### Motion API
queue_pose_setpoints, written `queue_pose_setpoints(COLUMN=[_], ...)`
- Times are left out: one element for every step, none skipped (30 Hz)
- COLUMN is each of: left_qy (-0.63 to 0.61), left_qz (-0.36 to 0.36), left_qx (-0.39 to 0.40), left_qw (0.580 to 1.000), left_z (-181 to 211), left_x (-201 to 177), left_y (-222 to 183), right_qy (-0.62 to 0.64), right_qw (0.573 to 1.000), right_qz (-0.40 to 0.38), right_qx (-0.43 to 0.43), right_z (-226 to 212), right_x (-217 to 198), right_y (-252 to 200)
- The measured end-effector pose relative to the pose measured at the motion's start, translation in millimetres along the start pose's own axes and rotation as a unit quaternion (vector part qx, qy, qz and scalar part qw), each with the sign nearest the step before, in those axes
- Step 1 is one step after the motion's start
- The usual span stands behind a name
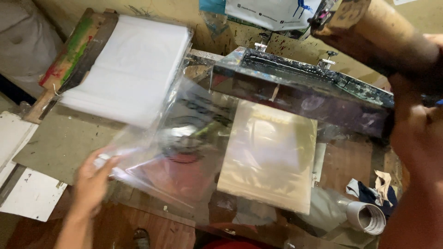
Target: Manually screen printing logos onto white plastic bags using a screen frame and a squeegee.
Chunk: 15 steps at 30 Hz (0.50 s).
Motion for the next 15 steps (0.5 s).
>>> queue_pose_setpoints(left_qy=[0.020,0.020,-0.031,-0.082,-0.083,-0.028,0.027,0.027,0.055,0.081,0.079,-0.152,-0.368,-0.370,-0.475], left_qz=[0.042,0.042,0.086,0.129,0.129,0.167,0.203,0.202,0.276,0.340,0.339,0.162,-0.028,-0.027,-0.152], left_qx=[-0.055,-0.054,-0.072,-0.090,-0.088,-0.114,-0.138,-0.136,0.030,0.195,0.196,0.100,-0.008,-0.008,0.078], left_qw=[0.997,0.997,0.993,0.984,0.984,0.979,0.969,0.969,0.959,0.916,0.917,0.970,0.929,0.929,0.863], left_z=[-8,-22,-39,-55,-47,-40,-32,-32,-14,2,28,41,60,55,63], left_x=[-18,-22,-30,-38,-34,-35,-35,-13,2,21,48,88,134,159,191], left_y=[0,3,5,7,-5,-19,-33,-46,-60,-80,-98,-106,-122,-131,-142], right_qy=[0.038,0.038,0.042,0.045,0.044,0.012,-0.021,-0.022,-0.067,-0.111,-0.113,-0.126,-0.135,-0.134,-0.117], right_qw=[0.999,0.999,0.998,0.997,0.997,0.999,0.999,0.999,0.997,0.992,0.992,0.990,0.988,0.989,0.991], right_qz=[-0.005,-0.004,-0.004,-0.004,-0.003,0.014,0.030,0.031,0.041,0.052,0.052,0.060,0.068,0.067,0.067], right_qx=[0.018,0.018,0.037,0.057,0.056,0.028,0.000,0.001,-0.016,-0.033,-0.034,-0.020,-0.007,-0.009,-0.015], right_z=[-6,-14,-20,-26,-27,-31,-35,-37,-40,-44,-46,-46,-45,-48,-52], right_x=[1,2,3,5,6,6,7,9,11,13,18,22,26,32,37], right_y=[1,-3,-7,-10,-19,-28,-37,-46,-54,-62,-74,-85,-95,-99,-104])
Point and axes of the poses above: each hand's wrist, its own y-axis towards the middle knuckle, its own x-axis out of the palm, z = x × y, the point moved 5 cm from there along y, towards the middle knuckle, and after that the axes turned 7 degrees about y, right-handed, at the moved point
